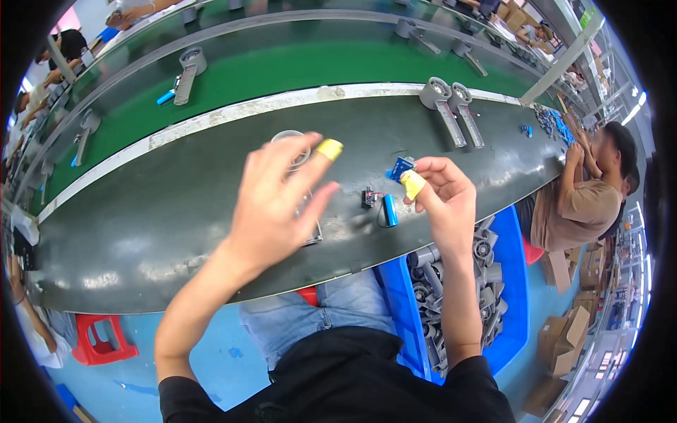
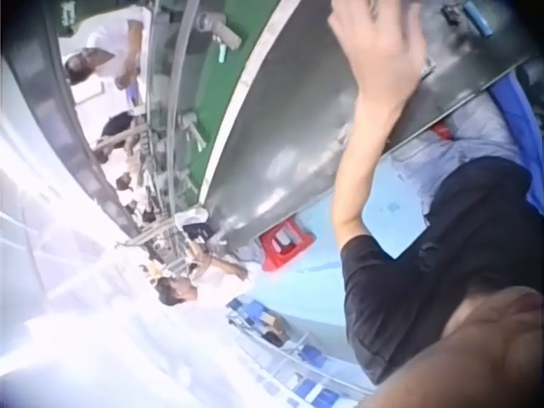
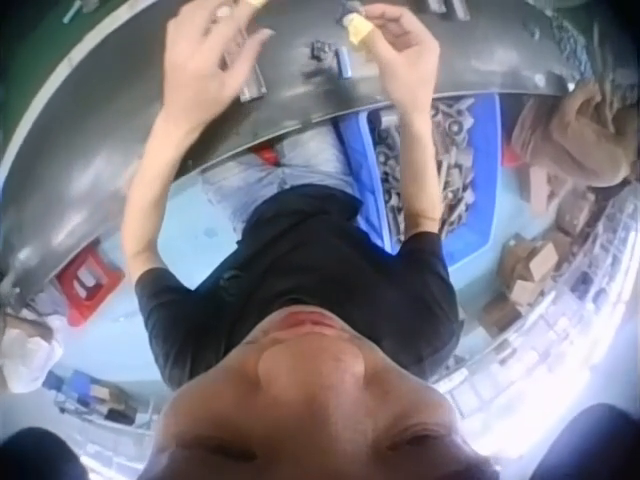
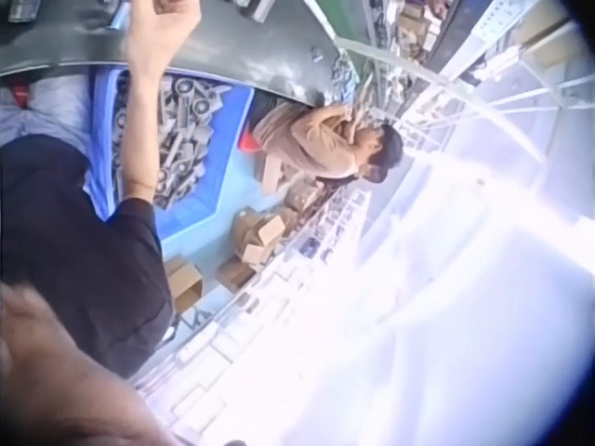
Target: The person assembles small yellow and blue electronic components by hand at a manual assembly station.
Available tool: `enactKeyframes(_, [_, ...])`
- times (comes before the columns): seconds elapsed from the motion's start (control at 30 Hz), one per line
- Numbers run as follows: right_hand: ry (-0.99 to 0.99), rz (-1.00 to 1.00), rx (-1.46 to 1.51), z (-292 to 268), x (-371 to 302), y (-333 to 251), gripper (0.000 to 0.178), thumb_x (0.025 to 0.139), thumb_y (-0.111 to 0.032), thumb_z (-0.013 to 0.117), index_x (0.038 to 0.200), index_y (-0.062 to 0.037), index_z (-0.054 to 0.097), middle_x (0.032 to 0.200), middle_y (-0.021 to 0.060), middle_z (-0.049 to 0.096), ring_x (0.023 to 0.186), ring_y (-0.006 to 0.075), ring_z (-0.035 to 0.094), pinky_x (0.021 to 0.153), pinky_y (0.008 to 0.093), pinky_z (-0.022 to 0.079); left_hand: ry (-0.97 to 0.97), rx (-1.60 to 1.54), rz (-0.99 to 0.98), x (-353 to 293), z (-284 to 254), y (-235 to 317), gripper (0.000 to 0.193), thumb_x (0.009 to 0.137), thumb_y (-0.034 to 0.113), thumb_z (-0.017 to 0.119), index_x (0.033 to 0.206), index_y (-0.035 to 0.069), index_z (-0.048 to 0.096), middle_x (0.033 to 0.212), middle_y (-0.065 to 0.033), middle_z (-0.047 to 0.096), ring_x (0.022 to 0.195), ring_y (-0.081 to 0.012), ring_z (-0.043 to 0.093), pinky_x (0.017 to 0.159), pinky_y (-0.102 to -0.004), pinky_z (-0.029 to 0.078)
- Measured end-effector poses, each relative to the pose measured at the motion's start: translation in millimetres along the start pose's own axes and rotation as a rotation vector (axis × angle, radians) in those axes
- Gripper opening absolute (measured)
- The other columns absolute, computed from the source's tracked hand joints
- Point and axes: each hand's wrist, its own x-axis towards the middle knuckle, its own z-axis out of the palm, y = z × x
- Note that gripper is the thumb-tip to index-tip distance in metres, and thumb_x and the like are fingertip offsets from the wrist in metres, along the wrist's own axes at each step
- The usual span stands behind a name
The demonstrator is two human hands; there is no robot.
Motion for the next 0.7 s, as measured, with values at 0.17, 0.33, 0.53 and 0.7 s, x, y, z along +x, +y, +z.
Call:
enactKeyframes(0.17, [-0.067, 0.021, 0.163, 51, -16, -8, 0.016, 0.093, -0.003, 0.061, 0.107, 0.0014, 0.063, 0.099, 0.0064, 0.069, 0.079, 0.0076, 0.064, 0.063, 0.0175, 0.046, 0.034, -0.107, 0.09, 1, 1, 23, 0.046, 0.068, 0.001, 0.08, 0.113, -0.001, 0.067, 0.116, -0.0156, 0.065, 0.101, -0.0332, 0.064, 0.084, -0.0392, 0.051])
enactKeyframes(0.33, [-0.255, -0.226, 0.113, 65, -7, -1, 0.022, 0.097, -0.003, 0.051, 0.111, 0.0028, 0.067, 0.116, 0.013, 0.064, 0.087, 0.013, 0.064, 0.074, 0.0231, 0.048, 0.142, -0.244, -0.056, -19, -11, -3, 0.036, 0.076, -0.003, 0.074, 0.111, -0.002, 0.068, 0.102, -0.0137, 0.067, 0.086, -0.0278, 0.066, 0.072, -0.0334, 0.053])
enactKeyframes(0.53, [-0.203, -0.02, -0.133, 52, 7, 33, 0.019, 0.091, -0.002, 0.058, 0.106, 0.0008, 0.069, 0.1, 0.0047, 0.067, 0.076, 0.0068, 0.06, 0.068, 0.0211, 0.045, -0.014, -0.701, -0.611, -31, -24, -18, 0.019, 0.091, 0.001, 0.061, 0.11, -0.001, 0.067, 0.086, -0.011, 0.064, 0.067, -0.0178, 0.061, 0.061, -0.0304, 0.048])
enactKeyframes(0.7, [-0.221, -0.014, -0.186, 65, 5, 45, 0.024, 0.085, 0.003, 0.057, 0.105, 0.0019, 0.069, 0.098, 0.004, 0.063, 0.072, 0.0048, 0.057, 0.065, 0.0195, 0.045, -0.206, -0.249, -0.299, -27, -16, -18, 0.014, 0.085, 0.01, 0.069, 0.098, 0.005, 0.068, 0.077, -0.0108, 0.058, 0.06, -0.0284, 0.059, 0.055, -0.0383, 0.047])
